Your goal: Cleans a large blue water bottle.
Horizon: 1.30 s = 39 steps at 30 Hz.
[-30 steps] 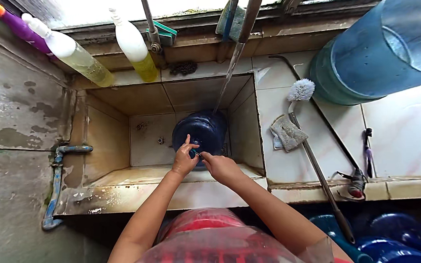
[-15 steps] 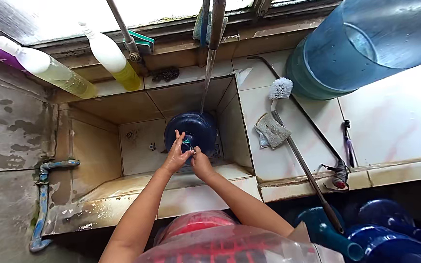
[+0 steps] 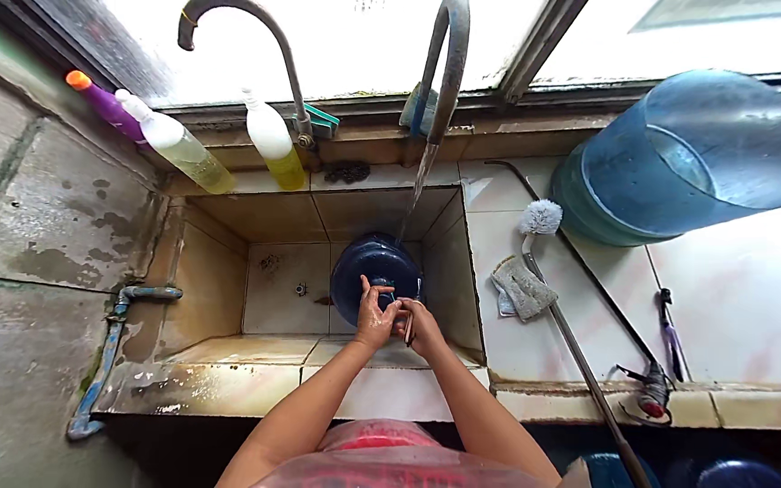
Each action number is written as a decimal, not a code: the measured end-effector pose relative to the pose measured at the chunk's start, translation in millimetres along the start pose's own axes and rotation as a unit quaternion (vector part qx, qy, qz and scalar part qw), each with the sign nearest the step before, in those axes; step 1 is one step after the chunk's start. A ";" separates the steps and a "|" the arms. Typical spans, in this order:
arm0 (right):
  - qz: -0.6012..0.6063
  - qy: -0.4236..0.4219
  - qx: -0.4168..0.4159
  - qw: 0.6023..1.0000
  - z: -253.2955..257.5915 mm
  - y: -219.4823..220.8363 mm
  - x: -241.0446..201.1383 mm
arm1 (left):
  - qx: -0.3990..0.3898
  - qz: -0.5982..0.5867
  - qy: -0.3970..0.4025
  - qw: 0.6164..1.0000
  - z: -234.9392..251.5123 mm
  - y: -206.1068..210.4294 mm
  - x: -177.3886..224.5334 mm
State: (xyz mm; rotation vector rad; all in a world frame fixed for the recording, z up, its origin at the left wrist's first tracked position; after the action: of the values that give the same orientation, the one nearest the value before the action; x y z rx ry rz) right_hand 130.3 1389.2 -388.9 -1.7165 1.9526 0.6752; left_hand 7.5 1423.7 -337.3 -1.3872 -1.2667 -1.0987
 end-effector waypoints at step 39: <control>-0.602 -0.213 0.191 0.746 -1.8 -210.7 -138.6 | -0.200 0.409 0.042 0.890 106.7 -4.0 37.6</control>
State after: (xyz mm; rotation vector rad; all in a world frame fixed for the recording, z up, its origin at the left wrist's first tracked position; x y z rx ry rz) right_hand 356.4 1472.8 -314.8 -1.8538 0.3546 0.1034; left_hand 8.9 1535.2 -318.1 -1.8997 -0.2877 -0.8073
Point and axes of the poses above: each hand's wrist, its own z-axis towards the middle knuckle, its own y-axis out of the palm, x = y × z, the point moved 9 cm from there along z, towards the middle knuckle, and after that the axes turned 8 degrees about -z, right-handed, at the moved point
